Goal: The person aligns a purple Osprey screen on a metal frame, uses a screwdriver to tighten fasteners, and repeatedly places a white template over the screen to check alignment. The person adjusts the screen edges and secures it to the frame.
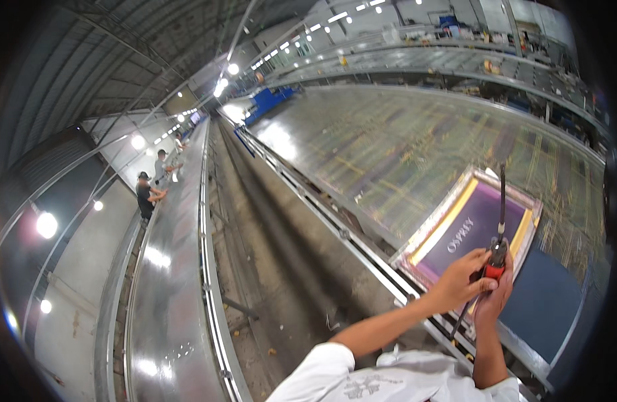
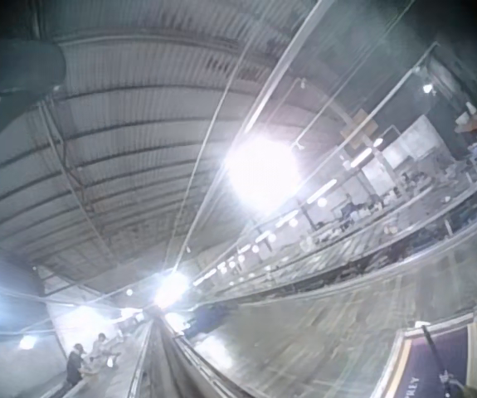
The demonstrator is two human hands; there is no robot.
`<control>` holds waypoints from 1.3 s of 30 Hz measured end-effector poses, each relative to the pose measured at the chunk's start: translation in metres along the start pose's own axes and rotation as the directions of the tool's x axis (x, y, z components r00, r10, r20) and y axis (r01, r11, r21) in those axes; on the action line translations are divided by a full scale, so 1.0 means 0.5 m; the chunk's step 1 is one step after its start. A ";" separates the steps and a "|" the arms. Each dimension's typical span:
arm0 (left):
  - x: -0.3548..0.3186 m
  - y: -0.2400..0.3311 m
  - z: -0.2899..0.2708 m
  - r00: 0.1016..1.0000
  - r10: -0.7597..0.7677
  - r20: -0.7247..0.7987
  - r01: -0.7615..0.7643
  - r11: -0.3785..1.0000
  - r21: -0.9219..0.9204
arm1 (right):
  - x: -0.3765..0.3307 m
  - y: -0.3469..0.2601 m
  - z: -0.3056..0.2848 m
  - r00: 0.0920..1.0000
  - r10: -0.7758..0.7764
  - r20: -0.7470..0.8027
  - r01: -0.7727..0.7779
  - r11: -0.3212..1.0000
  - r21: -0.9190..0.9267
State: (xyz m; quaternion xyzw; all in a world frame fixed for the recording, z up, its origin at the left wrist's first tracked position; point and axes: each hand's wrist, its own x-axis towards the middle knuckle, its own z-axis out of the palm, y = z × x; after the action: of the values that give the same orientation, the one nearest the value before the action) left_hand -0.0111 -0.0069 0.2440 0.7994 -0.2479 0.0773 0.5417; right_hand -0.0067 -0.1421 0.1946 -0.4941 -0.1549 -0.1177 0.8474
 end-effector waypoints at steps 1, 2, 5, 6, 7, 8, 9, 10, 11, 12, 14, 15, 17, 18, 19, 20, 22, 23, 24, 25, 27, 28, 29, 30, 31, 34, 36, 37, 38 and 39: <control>0.002 0.001 0.005 0.999 -0.039 -0.030 0.036 0.995 -0.092 | 0.000 0.005 0.008 0.999 -0.022 0.034 0.022 1.000 0.004; -0.010 0.003 0.010 0.994 -0.093 -0.058 0.081 0.979 -0.188 | -0.011 0.011 0.014 0.997 -0.031 0.068 0.031 1.000 0.007; -0.049 -0.013 0.004 0.969 -0.211 -0.130 0.161 0.935 -0.317 | -0.033 0.019 0.050 0.988 -0.009 0.155 0.002 0.999 0.045; -0.051 -0.011 -0.001 0.970 -0.174 -0.170 0.129 0.961 -0.246 | -0.035 0.025 0.062 0.993 -0.002 0.116 -0.002 0.999 0.037; -0.055 -0.001 0.002 0.968 -0.137 -0.212 0.098 0.977 -0.188 | -0.053 0.052 0.047 0.995 0.045 0.094 -0.052 0.996 0.069; -0.057 0.003 0.004 0.965 -0.094 -0.246 0.063 0.989 -0.130 | -0.075 0.099 0.014 0.994 0.086 0.066 -0.093 0.991 0.098; -0.061 -0.008 0.000 0.968 -0.019 -0.249 0.020 1.000 0.003 | -0.086 0.117 -0.002 0.989 0.095 0.113 -0.107 0.989 0.103; -0.062 -0.002 -0.001 0.962 -0.003 -0.272 0.015 0.999 0.041 | -0.096 0.135 -0.018 0.982 0.101 0.159 -0.119 0.987 0.105; -0.065 0.007 0.002 0.955 0.004 -0.296 0.019 0.997 0.073 | -0.106 0.137 -0.030 0.961 0.079 0.266 -0.103 0.992 0.076; -0.066 0.013 0.005 0.948 0.012 -0.318 0.023 0.994 0.104 | -0.115 0.145 -0.041 0.948 0.068 0.311 -0.096 0.993 0.074; -0.065 0.017 0.004 0.948 -0.009 -0.318 0.031 0.997 0.065 | -0.121 0.158 -0.055 0.943 0.033 0.331 -0.074 0.991 0.112; -0.066 0.018 0.011 0.942 0.006 -0.336 0.027 0.995 0.092 | -0.122 0.161 -0.055 0.957 0.015 0.291 -0.053 0.991 0.123; -0.063 0.025 0.011 0.936 0.000 -0.353 0.028 0.997 0.073 | -0.121 0.138 -0.013 0.982 -0.028 0.186 0.005 0.992 0.123; -0.056 0.043 0.002 0.924 0.036 -0.381 -0.070 0.995 -0.076 | -0.113 0.123 0.007 0.967 -0.101 0.235 0.088 0.994 0.067; -0.044 0.072 -0.015 0.910 0.065 -0.409 -0.171 0.959 -0.228 | -0.101 0.108 0.024 0.944 -0.180 0.277 0.184 0.983 0.011; -0.036 0.082 -0.034 0.887 0.111 -0.448 -0.270 0.912 -0.308 | -0.093 0.090 0.045 0.913 -0.253 0.320 0.274 0.961 -0.024; -0.028 0.102 -0.074 0.887 0.117 -0.447 -0.363 0.776 -0.516 | -0.114 0.093 -0.006 0.966 -0.061 0.249 0.061 0.998 0.011; -0.039 0.113 -0.109 0.912 0.081 -0.401 -0.340 0.698 -0.631 | -0.105 0.055 0.044 0.975 -0.106 0.194 0.105 0.994 0.014; -0.048 0.114 -0.129 0.935 0.052 -0.350 -0.308 0.606 -0.733 | -0.107 0.068 0.026 0.964 -0.136 0.228 0.139 0.990 0.002; -0.058 0.099 -0.137 0.885 0.074 -0.459 -0.380 0.683 -0.624 | -0.111 0.084 -0.006 0.949 -0.168 0.266 0.176 0.984 -0.007; -0.110 -0.001 -0.150 0.875 -0.122 -0.468 -0.235 0.737 -0.633 | -0.111 0.092 -0.023 0.935 -0.211 0.284 0.222 0.975 -0.007; -0.139 -0.067 -0.159 0.882 -0.193 -0.429 -0.156 0.740 -0.654 | -0.112 0.098 -0.032 0.927 -0.232 0.295 0.247 0.969 -0.011; -0.168 -0.106 -0.162 0.872 -0.305 -0.383 -0.011 0.770 -0.638 | -0.111 0.111 -0.055 0.924 -0.247 0.293 0.260 0.966 -0.004; -0.194 -0.138 -0.159 0.846 -0.412 -0.338 0.136 0.780 -0.610 | -0.112 0.108 -0.053 0.939 -0.228 0.259 0.243 0.970 -0.029; -0.221 -0.163 -0.138 0.758 -0.554 -0.344 0.286 0.756 -0.589 | -0.113 0.107 -0.049 0.953 -0.201 0.227 0.216 0.975 -0.045; -0.324 -0.238 -0.089 0.543 -0.815 -0.202 0.586 0.541 -0.603 | -0.109 0.097 -0.034 0.956 -0.204 0.210 0.242 0.954 -0.177; -0.367 -0.246 -0.066 0.476 -0.850 -0.225 0.669 0.516 -0.535 | -0.093 0.092 -0.044 0.911 -0.294 0.287 0.382 0.866 -0.323; -0.407 -0.256 -0.049 0.469 -0.861 -0.197 0.717 0.501 -0.485 | -0.097 0.125 -0.075 0.903 -0.331 0.275 0.419 0.822 -0.386; -0.437 -0.277 -0.050 0.479 -0.857 -0.189 0.750 0.511 -0.419 | -0.087 0.140 -0.090 0.912 -0.338 0.233 0.406 0.825 -0.393; -0.427 -0.297 -0.068 0.495 -0.847 -0.192 0.768 0.530 -0.359 | -0.081 0.157 -0.101 0.920 -0.339 0.199 0.391 0.832 -0.392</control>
State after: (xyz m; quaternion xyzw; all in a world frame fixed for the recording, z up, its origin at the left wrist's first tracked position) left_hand -0.1195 0.1336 0.0511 0.7272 0.2498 -0.0780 0.6346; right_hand -0.0092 -0.1463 0.0929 -0.6337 -0.2681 -0.2782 0.6702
